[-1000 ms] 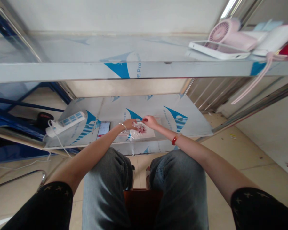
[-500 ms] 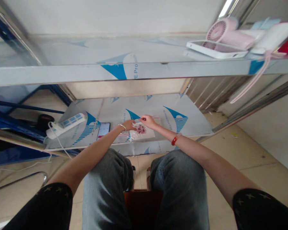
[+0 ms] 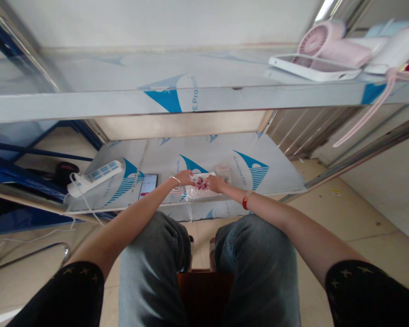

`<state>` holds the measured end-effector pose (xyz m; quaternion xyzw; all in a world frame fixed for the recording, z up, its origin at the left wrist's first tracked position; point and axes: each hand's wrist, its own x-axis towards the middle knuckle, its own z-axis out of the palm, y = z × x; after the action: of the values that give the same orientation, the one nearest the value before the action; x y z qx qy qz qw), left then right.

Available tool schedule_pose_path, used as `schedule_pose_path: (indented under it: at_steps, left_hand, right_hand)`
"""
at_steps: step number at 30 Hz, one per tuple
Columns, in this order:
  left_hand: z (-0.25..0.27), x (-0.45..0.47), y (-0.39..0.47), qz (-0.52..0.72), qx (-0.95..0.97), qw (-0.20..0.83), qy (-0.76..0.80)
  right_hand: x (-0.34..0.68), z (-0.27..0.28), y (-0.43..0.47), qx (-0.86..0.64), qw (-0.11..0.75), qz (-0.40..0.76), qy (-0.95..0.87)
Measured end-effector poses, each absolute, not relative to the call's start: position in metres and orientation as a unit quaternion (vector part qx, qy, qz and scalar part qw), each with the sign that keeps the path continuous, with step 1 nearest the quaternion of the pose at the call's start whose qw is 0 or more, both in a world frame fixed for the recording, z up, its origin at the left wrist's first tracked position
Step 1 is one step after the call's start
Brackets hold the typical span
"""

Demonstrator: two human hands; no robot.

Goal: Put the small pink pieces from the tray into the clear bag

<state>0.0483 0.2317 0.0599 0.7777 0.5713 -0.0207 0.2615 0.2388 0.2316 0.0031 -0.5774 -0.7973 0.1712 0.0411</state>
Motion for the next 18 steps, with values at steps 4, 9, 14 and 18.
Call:
schedule_pose_path:
  at_steps: [4, 9, 14, 18]
  left_hand:
    - [0.063, 0.047, 0.230, -0.016, 0.777, 0.264, 0.571]
    - [0.065, 0.047, 0.229, -0.022, 0.776, 0.262, 0.573]
    - [0.065, 0.049, 0.229, -0.029, 0.784, 0.258, 0.564]
    - [0.067, 0.049, 0.228, -0.025, 0.788, 0.264, 0.555]
  right_hand:
    - [0.241, 0.007, 0.231, -0.564, -0.004, 0.156, -0.811]
    - [0.244, 0.015, 0.228, -0.564, -0.026, 0.158, -0.810]
    - [0.245, 0.015, 0.231, -0.580, 0.019, 0.181, -0.794]
    - [0.246, 0.018, 0.245, -0.583, 0.083, 0.235, -0.773]
